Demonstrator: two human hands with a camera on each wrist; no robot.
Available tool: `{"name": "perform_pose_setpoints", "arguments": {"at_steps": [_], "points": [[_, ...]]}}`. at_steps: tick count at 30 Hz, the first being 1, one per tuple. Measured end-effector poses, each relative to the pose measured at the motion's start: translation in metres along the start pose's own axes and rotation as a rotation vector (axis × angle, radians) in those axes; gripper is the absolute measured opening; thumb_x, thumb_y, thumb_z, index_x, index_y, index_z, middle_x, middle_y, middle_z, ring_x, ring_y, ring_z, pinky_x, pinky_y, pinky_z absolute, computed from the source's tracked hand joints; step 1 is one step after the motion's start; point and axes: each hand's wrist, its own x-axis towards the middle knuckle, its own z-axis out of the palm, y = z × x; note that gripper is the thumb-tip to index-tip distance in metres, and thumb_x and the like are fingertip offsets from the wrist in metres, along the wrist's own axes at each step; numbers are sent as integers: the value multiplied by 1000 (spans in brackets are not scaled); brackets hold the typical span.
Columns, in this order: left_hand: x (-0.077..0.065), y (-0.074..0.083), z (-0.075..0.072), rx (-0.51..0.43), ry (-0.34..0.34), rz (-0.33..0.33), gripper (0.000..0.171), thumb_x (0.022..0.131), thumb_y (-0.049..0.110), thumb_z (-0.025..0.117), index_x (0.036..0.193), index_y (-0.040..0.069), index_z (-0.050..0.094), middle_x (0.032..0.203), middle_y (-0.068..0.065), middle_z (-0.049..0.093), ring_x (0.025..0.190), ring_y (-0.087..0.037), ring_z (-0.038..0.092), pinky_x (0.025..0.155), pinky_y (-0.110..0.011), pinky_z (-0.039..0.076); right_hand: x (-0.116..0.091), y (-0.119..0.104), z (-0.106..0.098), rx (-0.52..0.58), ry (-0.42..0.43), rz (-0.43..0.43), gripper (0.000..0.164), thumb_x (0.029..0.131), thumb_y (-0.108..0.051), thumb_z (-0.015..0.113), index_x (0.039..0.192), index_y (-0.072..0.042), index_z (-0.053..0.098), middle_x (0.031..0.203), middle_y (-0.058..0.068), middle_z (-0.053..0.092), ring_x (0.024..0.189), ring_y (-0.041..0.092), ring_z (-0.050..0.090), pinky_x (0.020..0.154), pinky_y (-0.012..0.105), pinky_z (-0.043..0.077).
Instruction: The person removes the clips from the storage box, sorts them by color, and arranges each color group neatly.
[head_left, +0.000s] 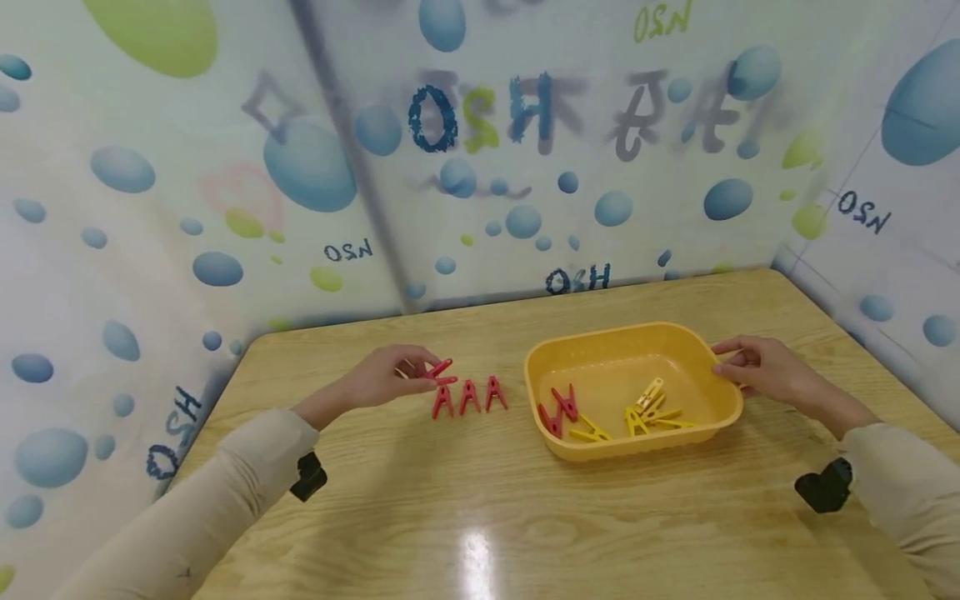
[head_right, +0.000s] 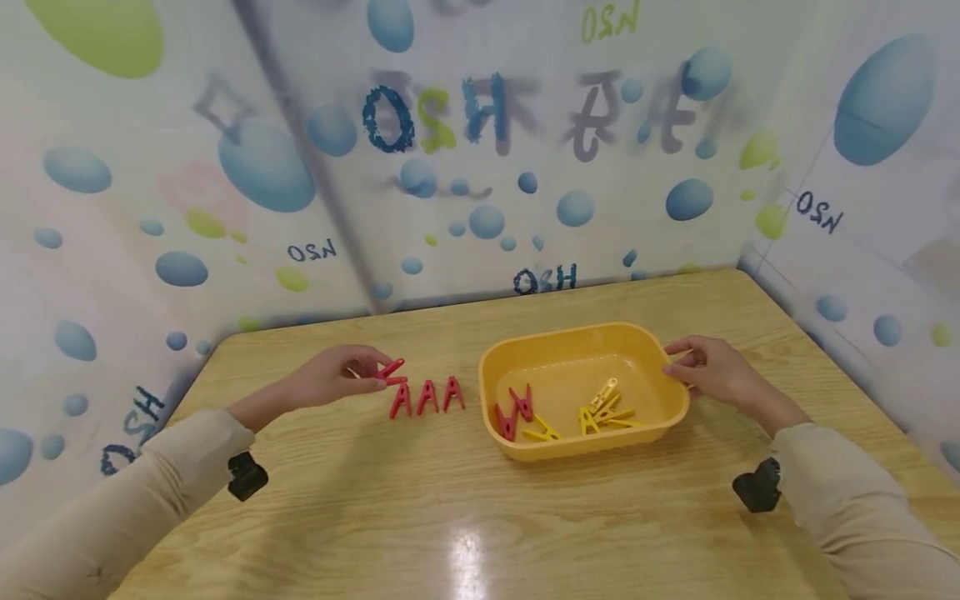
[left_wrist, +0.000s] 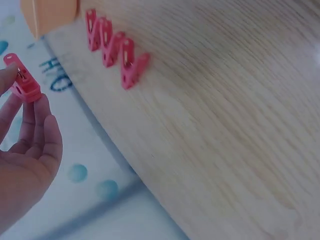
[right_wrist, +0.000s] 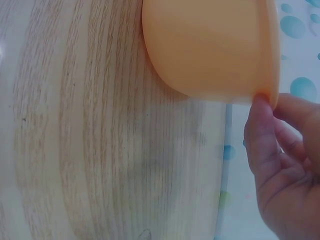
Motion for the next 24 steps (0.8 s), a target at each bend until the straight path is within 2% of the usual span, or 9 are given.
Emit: {"name": "perform_pose_setpoints", "arguments": {"at_steps": [5, 11, 18, 24], "points": [[-15, -19, -4, -3, 5, -47, 28, 82, 17, 63, 107, 4, 60, 84, -2, 60, 75, -16, 58, 65, -29, 47, 0, -1, 0, 2, 3, 4, 55, 89, -27, 54, 123, 11, 36, 94, 18, 57, 75, 21, 59, 63, 32, 51], [-28, -47, 6, 52, -50, -83, 28, 82, 18, 63, 106, 4, 60, 87, -3, 61, 79, -18, 58, 69, -32, 48, 0, 0, 1, 4, 7, -1, 54, 88, -26, 55, 122, 11, 37, 93, 18, 57, 74, 21, 59, 62, 31, 51], [-30, -70, 15, 91, -87, -48, 26, 82, 13, 63, 104, -1, 60, 92, -9, 61, 79, -21, 58, 71, -35, 48, -1, -1, 1, 7, 10, 2, 55, 88, -27, 55, 123, 12, 37, 94, 18, 58, 75, 21, 60, 63, 32, 51], [-30, -78, 20, 100, -93, -78, 26, 80, 10, 65, 103, -1, 61, 93, -10, 61, 81, -21, 56, 71, -34, 47, 0, 0, 1, 10, 5, 6, 54, 89, -26, 54, 124, 11, 36, 94, 18, 58, 75, 21, 60, 63, 32, 51]]}}
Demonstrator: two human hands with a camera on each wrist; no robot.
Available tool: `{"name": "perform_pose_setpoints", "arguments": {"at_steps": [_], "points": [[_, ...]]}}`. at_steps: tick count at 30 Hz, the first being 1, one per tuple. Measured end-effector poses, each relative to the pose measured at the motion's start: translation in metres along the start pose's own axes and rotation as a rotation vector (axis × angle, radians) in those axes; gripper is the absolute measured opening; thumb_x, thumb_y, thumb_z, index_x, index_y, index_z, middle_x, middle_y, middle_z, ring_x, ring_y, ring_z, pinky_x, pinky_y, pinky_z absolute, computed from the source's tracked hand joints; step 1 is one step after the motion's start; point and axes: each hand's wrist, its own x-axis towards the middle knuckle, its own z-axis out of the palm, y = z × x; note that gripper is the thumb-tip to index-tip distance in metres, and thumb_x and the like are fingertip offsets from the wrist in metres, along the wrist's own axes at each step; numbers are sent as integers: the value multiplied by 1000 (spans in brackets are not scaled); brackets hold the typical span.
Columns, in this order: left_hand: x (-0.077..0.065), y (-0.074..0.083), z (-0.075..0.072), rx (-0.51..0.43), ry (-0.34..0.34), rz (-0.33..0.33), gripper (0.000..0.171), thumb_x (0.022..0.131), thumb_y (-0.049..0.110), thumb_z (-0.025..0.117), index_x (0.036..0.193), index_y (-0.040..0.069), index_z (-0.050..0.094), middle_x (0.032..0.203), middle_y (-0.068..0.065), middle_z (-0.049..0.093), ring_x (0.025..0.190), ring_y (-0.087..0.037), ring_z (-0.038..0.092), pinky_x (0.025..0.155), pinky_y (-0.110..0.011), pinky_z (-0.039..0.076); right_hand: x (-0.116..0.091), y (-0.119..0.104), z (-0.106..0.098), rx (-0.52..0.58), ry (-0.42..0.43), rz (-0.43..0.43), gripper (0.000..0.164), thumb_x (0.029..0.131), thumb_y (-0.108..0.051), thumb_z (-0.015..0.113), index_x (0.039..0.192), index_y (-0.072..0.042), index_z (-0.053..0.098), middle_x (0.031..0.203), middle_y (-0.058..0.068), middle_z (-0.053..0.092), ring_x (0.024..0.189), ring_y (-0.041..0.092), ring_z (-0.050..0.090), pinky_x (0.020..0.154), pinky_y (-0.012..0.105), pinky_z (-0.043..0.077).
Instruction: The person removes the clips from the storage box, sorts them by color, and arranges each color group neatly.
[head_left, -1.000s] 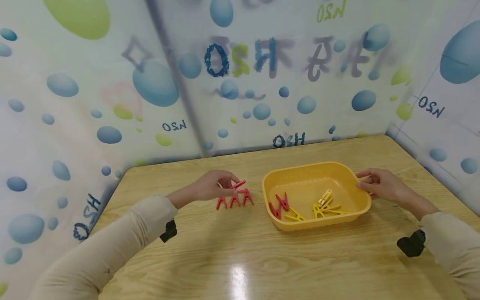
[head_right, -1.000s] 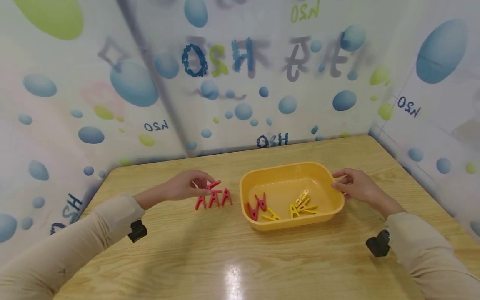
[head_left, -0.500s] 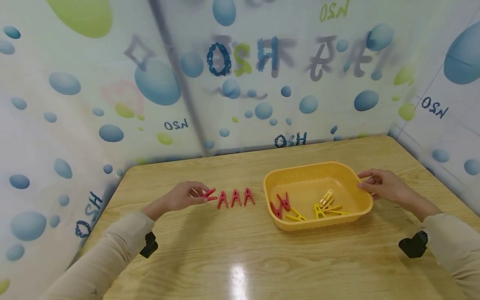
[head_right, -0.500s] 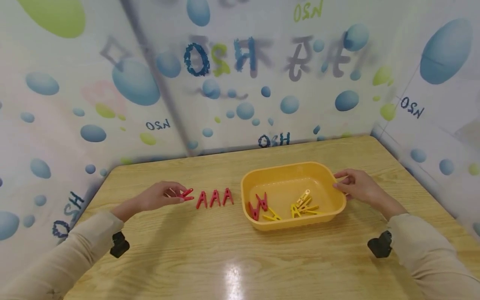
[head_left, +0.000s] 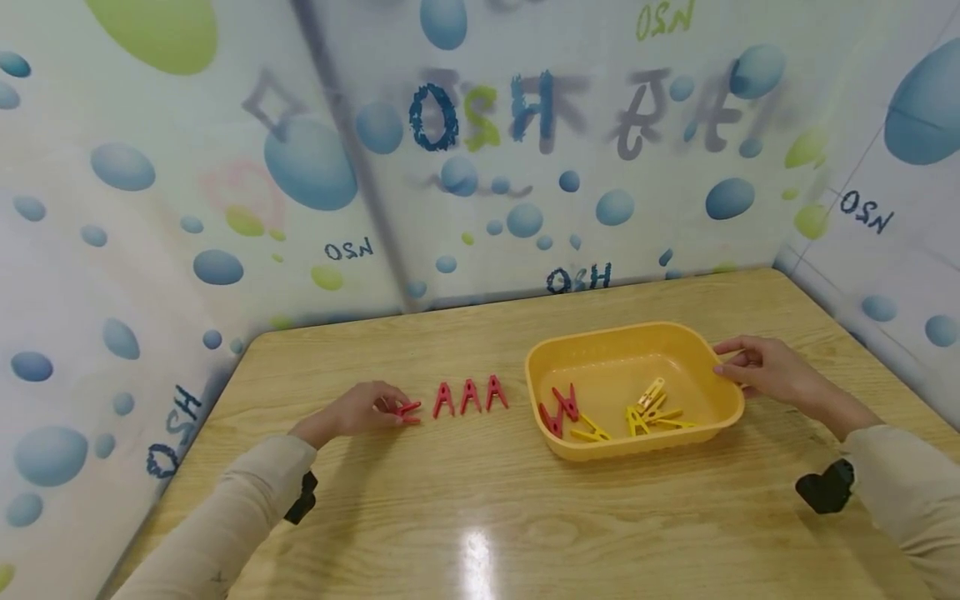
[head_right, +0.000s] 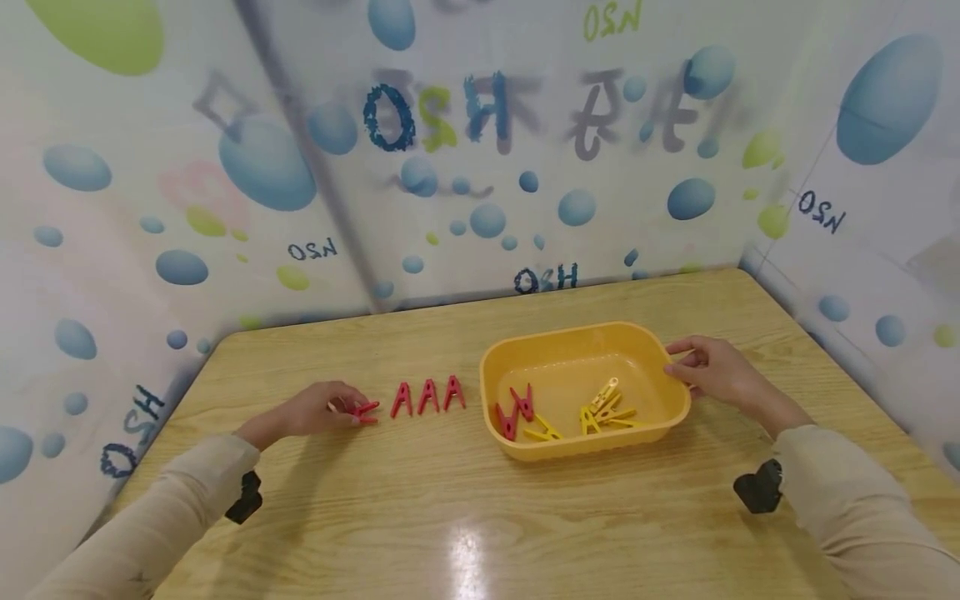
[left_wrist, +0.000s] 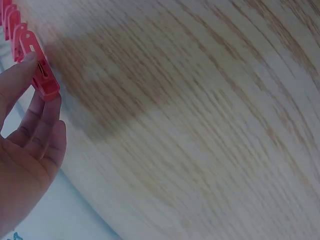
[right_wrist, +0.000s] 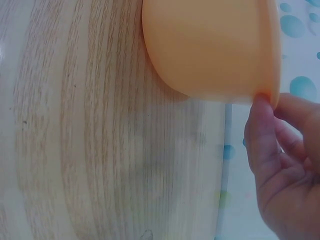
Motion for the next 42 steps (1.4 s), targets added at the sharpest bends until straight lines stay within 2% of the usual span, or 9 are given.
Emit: {"name": "perform_pose_setpoints", "arguments": {"at_steps": [6, 12, 14, 18, 21, 22, 28, 31, 42], "points": [[1, -3, 3, 76, 16, 10, 25, 79, 9, 66, 102, -2, 64, 91, -9, 61, 79, -20, 52, 67, -30, 43, 0, 0, 0, 4, -5, 2, 53, 89, -25, 54, 124, 11, 36, 94, 17, 57, 75, 21, 60, 63, 32, 51], [5, -6, 4, 202, 35, 155, 23, 77, 0, 65, 100, 1, 67, 87, -8, 63, 73, -17, 48, 64, -29, 40, 0, 0, 0, 10, -11, -8, 53, 89, -26, 53, 124, 12, 36, 93, 17, 58, 76, 21, 60, 63, 32, 51], [6, -7, 5, 220, 44, 176, 24, 77, -1, 65, 100, 2, 67, 87, -8, 64, 74, -18, 48, 65, -30, 40, 0, 0, 1, 11, -10, -12, 53, 90, -26, 53, 123, 12, 36, 93, 17, 57, 76, 22, 60, 63, 32, 51], [5, -5, 6, 192, 52, 116, 31, 77, -4, 63, 109, -2, 61, 92, -14, 59, 79, -25, 47, 70, -36, 41, 1, 1, 2, 16, -11, -10, 54, 89, -26, 53, 124, 11, 36, 93, 17, 57, 76, 21, 60, 64, 32, 51], [1, 0, 6, 107, 84, -17, 39, 80, -3, 59, 118, -5, 52, 94, -19, 49, 84, -30, 47, 73, -41, 42, 1, 1, 2, 18, -15, -9, 54, 89, -26, 53, 124, 11, 35, 93, 17, 57, 76, 21, 60, 64, 33, 51], [1, 2, 6, 67, 101, -57, 39, 80, -2, 58, 119, -6, 51, 88, -19, 48, 79, -29, 47, 70, -41, 42, 1, 1, 2, 17, -15, -9, 54, 89, -26, 53, 124, 11, 35, 94, 17, 57, 76, 22, 60, 64, 33, 51], [1, 11, 13, -79, 183, -205, 32, 83, 14, 62, 106, -7, 54, 61, -7, 47, 53, -14, 36, 50, -28, 33, 0, 1, -1, 0, -7, -6, 55, 88, -27, 54, 123, 11, 36, 95, 19, 57, 76, 22, 60, 64, 33, 51], [3, 14, 18, -76, 189, -263, 33, 80, 19, 66, 100, -4, 55, 68, -5, 55, 57, -12, 43, 51, -27, 38, 0, 1, -2, 2, -2, -9, 56, 88, -29, 55, 123, 11, 37, 95, 19, 58, 76, 21, 60, 63, 33, 51], [6, 14, 20, -89, 224, -219, 25, 77, 3, 67, 99, -6, 57, 91, -16, 58, 83, -30, 58, 71, -40, 48, 0, 2, -1, 8, -2, 0, 56, 88, -28, 55, 123, 10, 37, 95, 18, 57, 76, 21, 59, 64, 33, 51]]}}
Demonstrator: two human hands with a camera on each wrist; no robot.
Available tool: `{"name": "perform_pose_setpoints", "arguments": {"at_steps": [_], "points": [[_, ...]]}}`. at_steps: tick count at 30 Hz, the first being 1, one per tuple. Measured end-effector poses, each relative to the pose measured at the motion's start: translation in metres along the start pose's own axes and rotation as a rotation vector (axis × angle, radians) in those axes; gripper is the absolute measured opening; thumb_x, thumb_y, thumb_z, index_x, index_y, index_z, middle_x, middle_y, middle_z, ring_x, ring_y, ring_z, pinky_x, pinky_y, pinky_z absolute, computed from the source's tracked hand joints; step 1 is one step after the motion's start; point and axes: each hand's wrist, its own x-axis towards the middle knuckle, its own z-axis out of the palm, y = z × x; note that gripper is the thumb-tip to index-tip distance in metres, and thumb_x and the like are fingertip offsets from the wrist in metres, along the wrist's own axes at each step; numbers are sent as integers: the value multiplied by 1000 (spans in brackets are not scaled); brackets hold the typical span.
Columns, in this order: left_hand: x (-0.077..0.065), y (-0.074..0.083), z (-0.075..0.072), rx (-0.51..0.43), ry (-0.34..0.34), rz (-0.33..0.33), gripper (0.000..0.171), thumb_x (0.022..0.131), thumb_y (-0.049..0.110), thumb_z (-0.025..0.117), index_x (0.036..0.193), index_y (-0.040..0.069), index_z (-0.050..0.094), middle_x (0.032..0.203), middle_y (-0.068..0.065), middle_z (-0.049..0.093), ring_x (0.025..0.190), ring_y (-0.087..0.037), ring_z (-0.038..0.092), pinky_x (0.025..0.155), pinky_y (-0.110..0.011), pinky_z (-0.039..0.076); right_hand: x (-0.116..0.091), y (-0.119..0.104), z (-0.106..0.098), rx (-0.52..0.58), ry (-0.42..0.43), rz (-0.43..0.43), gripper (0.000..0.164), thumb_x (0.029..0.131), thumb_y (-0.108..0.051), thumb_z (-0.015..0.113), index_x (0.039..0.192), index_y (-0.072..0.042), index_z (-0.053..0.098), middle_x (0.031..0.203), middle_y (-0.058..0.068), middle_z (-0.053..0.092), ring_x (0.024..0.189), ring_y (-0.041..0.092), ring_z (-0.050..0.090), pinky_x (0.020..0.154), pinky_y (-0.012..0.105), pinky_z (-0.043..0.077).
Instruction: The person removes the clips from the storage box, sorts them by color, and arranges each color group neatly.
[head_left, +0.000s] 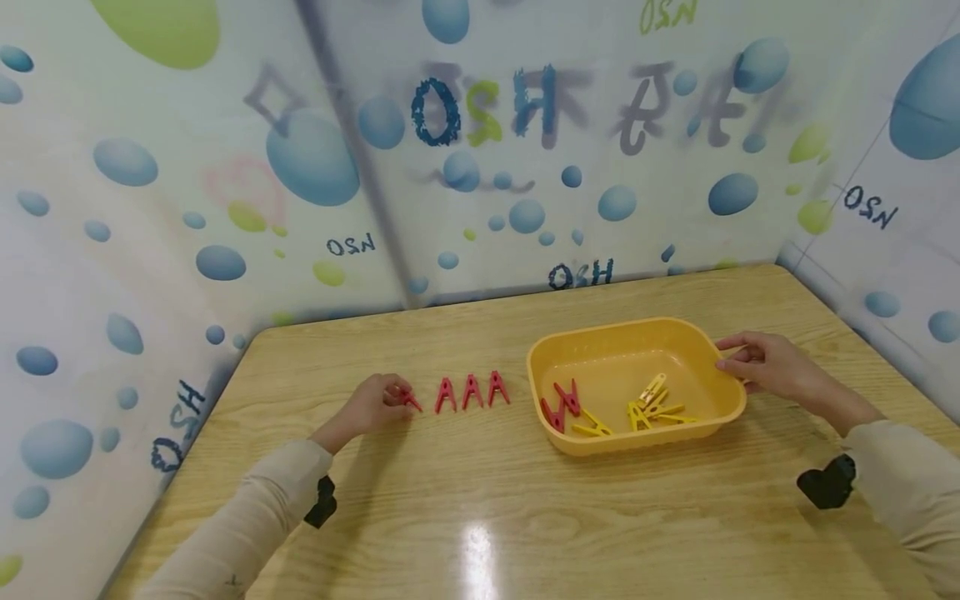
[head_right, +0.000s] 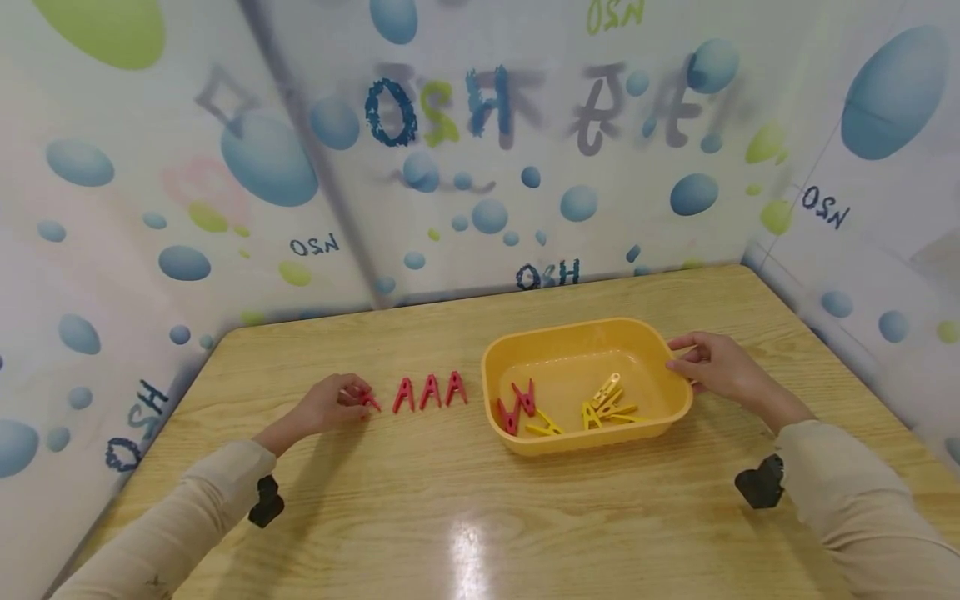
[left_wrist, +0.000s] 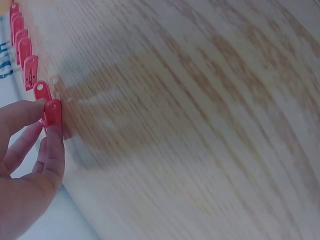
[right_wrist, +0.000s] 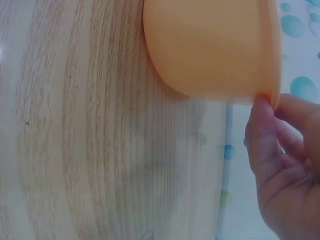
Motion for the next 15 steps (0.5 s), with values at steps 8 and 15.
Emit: {"name": "perform_pose_setpoints", "arguments": {"at_steps": [8, 15], "points": [[7, 3, 3, -3, 2, -29, 28, 77, -1, 65, 105, -4, 59, 92, -15, 54, 82, -28, 57, 67, -35, 48, 0, -1, 0, -2, 2, 7, 55, 89, -27, 54, 124, 11, 36, 94, 18, 57, 75, 21, 60, 64, 33, 51], [9, 6, 8, -64, 33, -74, 27, 77, -1, 65, 103, -4, 58, 90, -14, 56, 80, -26, 57, 66, -34, 48, -1, -2, 0, 10, -5, -10, 54, 89, -26, 53, 123, 12, 36, 92, 17, 57, 75, 21, 60, 64, 33, 51]]}}
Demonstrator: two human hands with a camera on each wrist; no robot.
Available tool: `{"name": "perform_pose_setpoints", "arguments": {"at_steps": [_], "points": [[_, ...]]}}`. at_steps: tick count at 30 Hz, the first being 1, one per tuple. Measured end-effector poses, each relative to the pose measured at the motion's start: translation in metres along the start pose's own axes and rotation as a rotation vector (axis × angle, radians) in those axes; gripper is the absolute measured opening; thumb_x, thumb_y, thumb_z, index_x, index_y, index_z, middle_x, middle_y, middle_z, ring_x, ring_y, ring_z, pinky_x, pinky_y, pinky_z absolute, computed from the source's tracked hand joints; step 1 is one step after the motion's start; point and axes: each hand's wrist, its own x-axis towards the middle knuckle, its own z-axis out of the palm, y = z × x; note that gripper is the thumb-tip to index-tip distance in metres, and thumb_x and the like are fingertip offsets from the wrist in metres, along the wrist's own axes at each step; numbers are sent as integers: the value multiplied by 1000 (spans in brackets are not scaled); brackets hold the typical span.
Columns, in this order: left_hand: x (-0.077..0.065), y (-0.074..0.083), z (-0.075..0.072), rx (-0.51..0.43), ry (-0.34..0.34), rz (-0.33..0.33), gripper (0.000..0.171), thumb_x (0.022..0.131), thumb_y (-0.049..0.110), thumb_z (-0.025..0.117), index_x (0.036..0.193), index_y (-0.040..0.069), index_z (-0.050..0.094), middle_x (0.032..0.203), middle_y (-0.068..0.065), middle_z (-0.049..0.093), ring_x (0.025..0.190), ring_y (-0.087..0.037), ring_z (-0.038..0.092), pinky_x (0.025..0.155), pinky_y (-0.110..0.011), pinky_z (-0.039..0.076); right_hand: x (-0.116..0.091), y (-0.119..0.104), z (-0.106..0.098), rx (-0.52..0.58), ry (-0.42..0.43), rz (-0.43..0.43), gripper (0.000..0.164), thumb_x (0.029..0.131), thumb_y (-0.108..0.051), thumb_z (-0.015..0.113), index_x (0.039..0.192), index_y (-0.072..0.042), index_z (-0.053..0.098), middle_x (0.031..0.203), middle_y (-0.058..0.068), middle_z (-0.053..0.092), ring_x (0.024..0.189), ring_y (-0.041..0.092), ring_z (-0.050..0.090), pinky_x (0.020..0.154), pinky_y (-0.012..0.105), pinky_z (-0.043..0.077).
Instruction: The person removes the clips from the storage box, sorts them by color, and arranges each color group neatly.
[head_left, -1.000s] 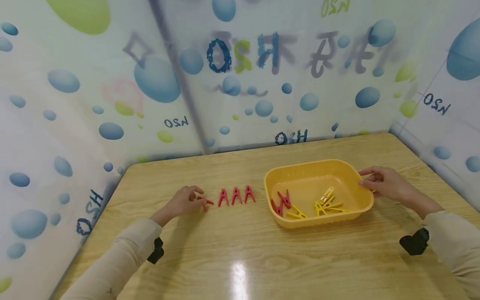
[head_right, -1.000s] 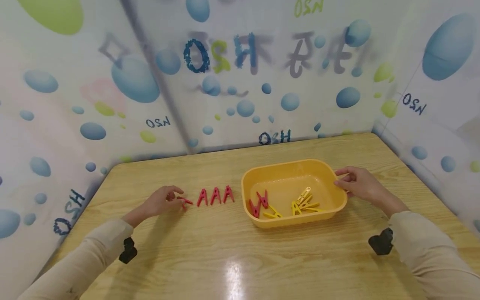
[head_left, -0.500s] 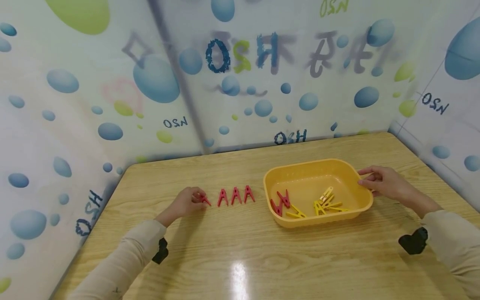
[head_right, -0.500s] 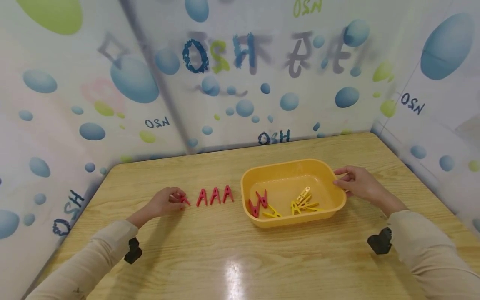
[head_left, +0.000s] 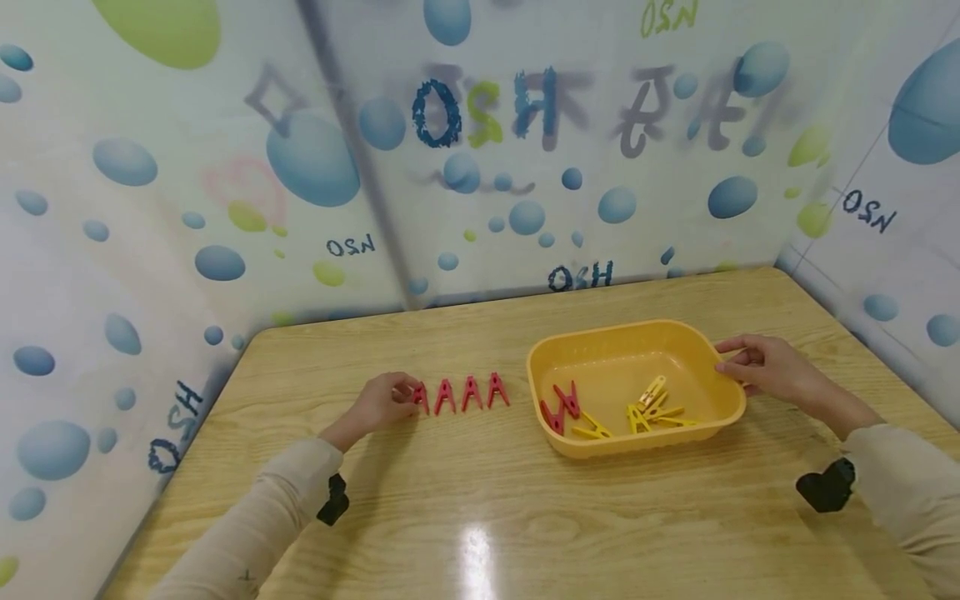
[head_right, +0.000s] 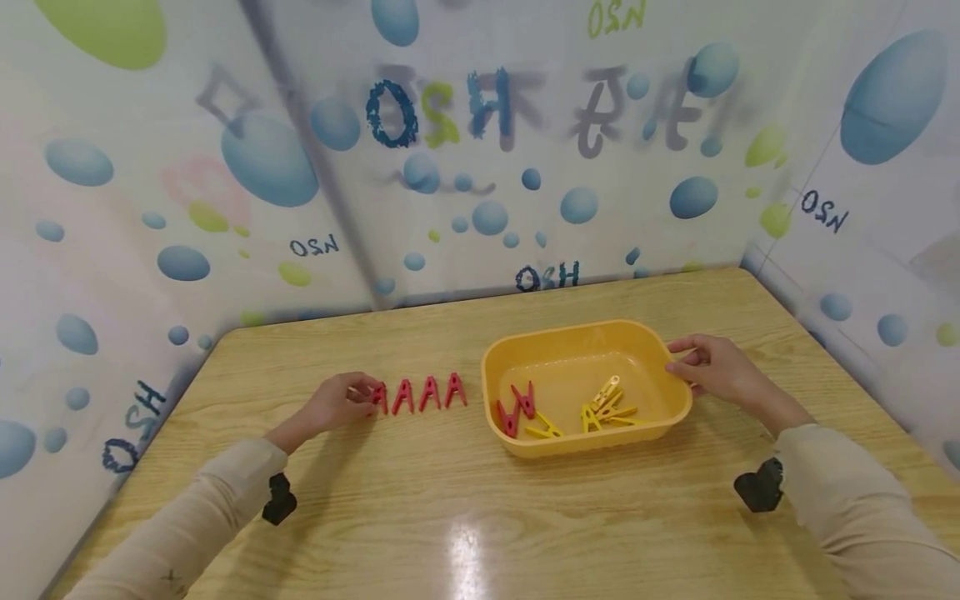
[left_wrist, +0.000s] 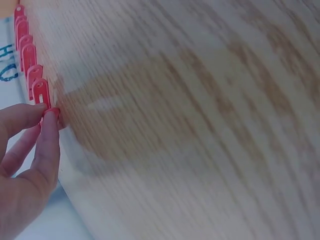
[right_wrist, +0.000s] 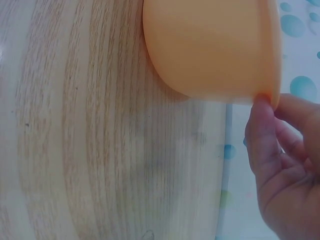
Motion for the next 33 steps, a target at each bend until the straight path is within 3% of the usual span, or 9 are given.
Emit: {"name": "perform_pose_setpoints", "arguments": {"at_steps": [17, 33], "points": [[-3, -4, 0, -51, 10, -22, 23, 76, -1, 65, 98, -2, 59, 84, -10, 58, 74, -20, 57, 59, -28, 47, -2, -2, 1, -7, 6, -2, 53, 89, -27, 53, 123, 12, 37, 93, 17, 57, 75, 20, 59, 64, 32, 51], [-5, -5, -4, -50, -22, 7, 23, 79, 1, 63, 101, -2, 58, 85, -10, 57, 75, -21, 57, 60, -30, 47, -2, 0, 1, 1, 3, -10, 54, 89, -27, 53, 123, 12, 36, 92, 17, 57, 75, 21, 60, 64, 32, 51]]}}
